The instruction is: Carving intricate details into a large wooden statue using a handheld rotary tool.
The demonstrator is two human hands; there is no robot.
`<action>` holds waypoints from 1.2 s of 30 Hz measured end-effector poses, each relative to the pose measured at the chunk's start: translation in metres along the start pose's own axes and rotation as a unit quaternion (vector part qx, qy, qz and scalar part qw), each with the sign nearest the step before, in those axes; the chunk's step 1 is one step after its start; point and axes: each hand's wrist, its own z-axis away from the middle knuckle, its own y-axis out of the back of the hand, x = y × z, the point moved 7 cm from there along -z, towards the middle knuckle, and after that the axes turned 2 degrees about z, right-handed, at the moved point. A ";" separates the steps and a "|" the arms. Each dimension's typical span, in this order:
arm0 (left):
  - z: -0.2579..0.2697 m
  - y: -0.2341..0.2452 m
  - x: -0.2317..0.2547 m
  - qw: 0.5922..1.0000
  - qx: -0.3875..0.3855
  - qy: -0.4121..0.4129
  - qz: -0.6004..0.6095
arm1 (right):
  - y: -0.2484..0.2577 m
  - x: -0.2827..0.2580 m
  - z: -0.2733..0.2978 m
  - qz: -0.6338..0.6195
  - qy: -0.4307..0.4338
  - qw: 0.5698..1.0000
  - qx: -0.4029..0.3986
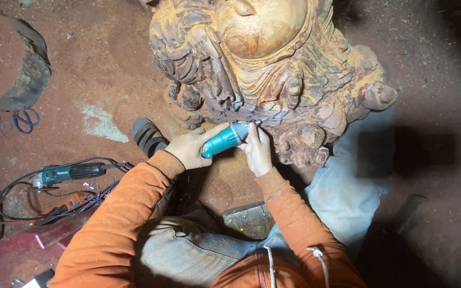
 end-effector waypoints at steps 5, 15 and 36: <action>-0.001 -0.002 -0.005 1.000 0.002 0.003 0.011 | -0.007 -0.002 0.001 0.000 -0.003 1.000 -0.005; 0.003 -0.005 -0.017 1.000 0.011 0.014 0.014 | -0.022 -0.002 0.001 0.009 -0.003 1.000 -0.007; 0.006 -0.075 -0.029 0.980 0.090 0.015 0.176 | -0.020 0.000 -0.002 0.136 -0.027 0.990 -0.021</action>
